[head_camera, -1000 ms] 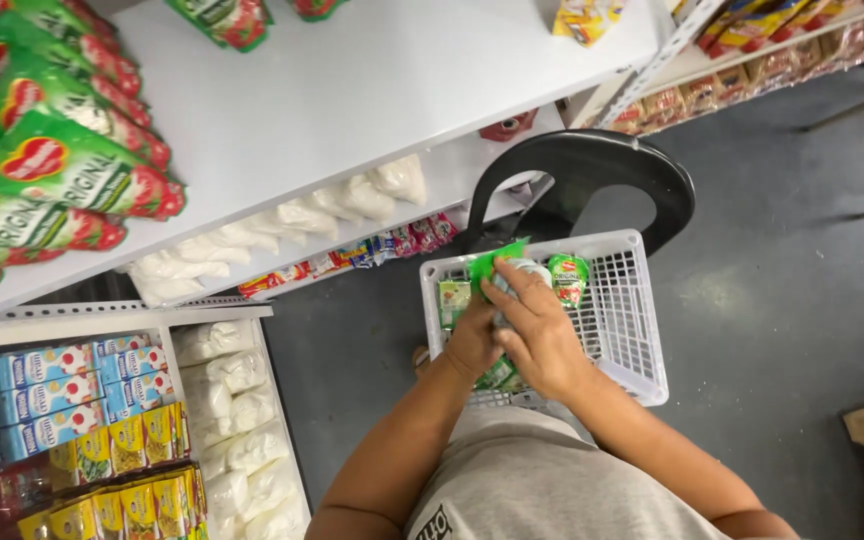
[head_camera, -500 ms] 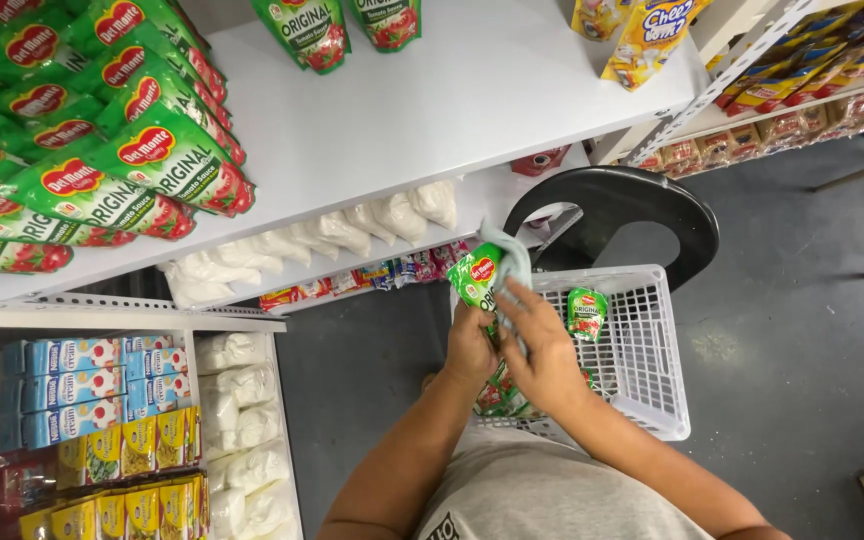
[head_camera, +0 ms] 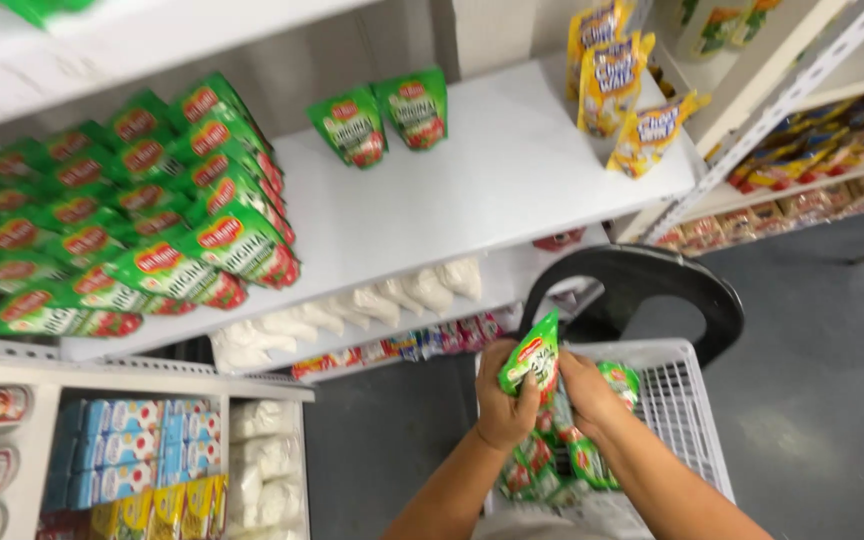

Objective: Stocking and cleaning condiment bottles and sauce pouches on grocery store shelves using a cloth.

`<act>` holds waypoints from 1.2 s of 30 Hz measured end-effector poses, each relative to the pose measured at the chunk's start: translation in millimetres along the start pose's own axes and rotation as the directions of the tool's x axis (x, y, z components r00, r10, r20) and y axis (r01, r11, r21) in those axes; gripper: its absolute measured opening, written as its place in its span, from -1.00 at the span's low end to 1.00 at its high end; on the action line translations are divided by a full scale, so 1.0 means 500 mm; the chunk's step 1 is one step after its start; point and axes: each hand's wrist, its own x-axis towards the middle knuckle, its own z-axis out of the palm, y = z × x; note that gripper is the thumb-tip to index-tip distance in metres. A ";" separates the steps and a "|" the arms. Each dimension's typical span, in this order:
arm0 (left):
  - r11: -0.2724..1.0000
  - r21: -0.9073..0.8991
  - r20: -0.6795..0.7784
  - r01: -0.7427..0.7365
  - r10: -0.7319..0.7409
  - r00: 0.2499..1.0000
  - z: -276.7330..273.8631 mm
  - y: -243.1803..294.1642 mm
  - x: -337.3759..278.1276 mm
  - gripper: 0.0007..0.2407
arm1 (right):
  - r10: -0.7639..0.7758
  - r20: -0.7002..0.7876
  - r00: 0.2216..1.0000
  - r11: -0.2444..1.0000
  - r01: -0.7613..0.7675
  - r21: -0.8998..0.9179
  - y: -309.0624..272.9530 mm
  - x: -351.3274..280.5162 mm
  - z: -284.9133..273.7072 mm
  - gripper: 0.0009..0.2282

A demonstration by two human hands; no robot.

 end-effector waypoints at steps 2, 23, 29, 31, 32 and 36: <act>0.992 -0.058 0.019 0.116 -0.115 0.993 -0.014 -0.011 0.024 -0.76 | -0.067 0.133 0.989 0.996 0.073 -0.042 -0.060 -0.009 -0.005 -0.71; 0.862 0.332 -0.024 0.384 -0.399 0.916 -0.016 -0.279 0.476 -0.63 | -0.564 0.204 0.800 0.523 0.538 -0.661 -0.476 0.459 0.285 -0.80; 0.692 0.706 0.147 0.147 -0.347 0.926 -0.014 -0.309 0.453 -0.62 | -0.534 0.136 0.834 0.508 0.445 -0.738 -0.516 0.579 0.304 -0.76; 0.678 0.724 0.157 0.128 -0.343 0.926 -0.010 -0.313 0.451 -0.62 | -0.540 0.146 0.829 0.491 0.451 -0.746 -0.522 0.612 0.314 -0.74; 0.675 0.728 0.164 0.122 -0.345 0.924 -0.011 -0.314 0.451 -0.62 | -0.538 0.140 0.831 0.499 0.448 -0.742 -0.527 0.608 0.322 -0.74; 0.665 0.743 0.163 0.078 -0.293 0.942 -0.011 -0.328 0.445 -0.65 | -0.531 0.236 0.814 0.495 0.524 -0.693 -0.540 0.591 0.339 -0.75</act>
